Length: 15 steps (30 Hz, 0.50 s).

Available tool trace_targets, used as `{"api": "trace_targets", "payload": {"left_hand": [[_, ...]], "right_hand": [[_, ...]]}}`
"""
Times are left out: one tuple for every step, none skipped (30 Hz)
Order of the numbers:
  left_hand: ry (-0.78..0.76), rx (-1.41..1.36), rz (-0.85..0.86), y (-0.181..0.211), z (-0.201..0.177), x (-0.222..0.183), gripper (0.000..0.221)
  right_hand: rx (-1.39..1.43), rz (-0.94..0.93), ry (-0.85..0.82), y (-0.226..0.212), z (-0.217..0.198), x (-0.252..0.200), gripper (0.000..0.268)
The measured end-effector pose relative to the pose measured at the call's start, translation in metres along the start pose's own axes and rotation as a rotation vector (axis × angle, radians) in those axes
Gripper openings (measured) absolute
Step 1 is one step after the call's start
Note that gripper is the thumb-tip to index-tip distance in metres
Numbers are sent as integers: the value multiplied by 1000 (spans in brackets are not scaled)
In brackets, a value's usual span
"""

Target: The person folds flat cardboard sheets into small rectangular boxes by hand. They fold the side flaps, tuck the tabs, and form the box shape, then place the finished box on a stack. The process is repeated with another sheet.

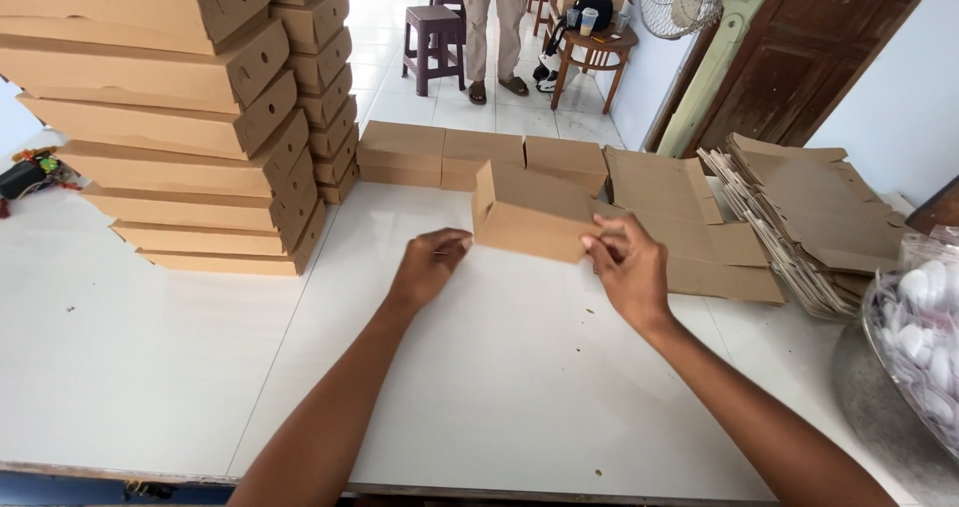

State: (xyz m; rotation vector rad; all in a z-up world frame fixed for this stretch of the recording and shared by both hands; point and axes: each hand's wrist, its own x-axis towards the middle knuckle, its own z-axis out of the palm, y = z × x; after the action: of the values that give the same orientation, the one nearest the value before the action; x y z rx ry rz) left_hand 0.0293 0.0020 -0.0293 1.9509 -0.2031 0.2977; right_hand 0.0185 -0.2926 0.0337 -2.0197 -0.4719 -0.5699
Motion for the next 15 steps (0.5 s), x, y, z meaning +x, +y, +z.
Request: {"api": "trace_targets", "payload": {"left_hand": [[3,2,-2,2,2,-1,23],[-55,43,-7,4,3,-3,24],[-111,85,-11,5,4,-4,26],[-106,88,-13,6,3,-5,26],[-115,80,-26,6,2,-6,25],[-125,72,-39,7,2,-6,25],[-118,73,-41,11,0,-8,25],[-118,56,-39,16,-2,-9,25],[-120,40,-39,20,-5,-12,25],[-115,41,-42,16,-3,-10,25],[-124,46,-34,13,-2,-9,25],[-133,51,-25,9,-1,-8,25],[-131,57,-28,6,-1,-7,25],[-139,48,-31,4,-1,-6,26],[-150,39,-35,1,1,-6,26]], "right_hand": [[3,-1,-3,-3,6,12,26],[-8,-52,-12,-7,12,24,26],[-17,-105,-21,-11,18,37,26],[-12,-108,-24,-11,32,52,26],[-92,-234,12,-11,45,68,25],[-171,-360,48,-12,58,83,24],[-168,-364,44,-10,72,94,24],[-175,-378,36,-9,86,105,24],[-181,-389,28,-7,100,115,25],[-177,-391,24,-8,111,122,25],[-178,-384,27,-10,123,129,24],[-179,-377,29,-11,134,137,24],[-173,-376,29,-11,146,142,24],[-207,-364,19,-10,157,147,24],[-241,-349,9,-8,168,151,23]]}}
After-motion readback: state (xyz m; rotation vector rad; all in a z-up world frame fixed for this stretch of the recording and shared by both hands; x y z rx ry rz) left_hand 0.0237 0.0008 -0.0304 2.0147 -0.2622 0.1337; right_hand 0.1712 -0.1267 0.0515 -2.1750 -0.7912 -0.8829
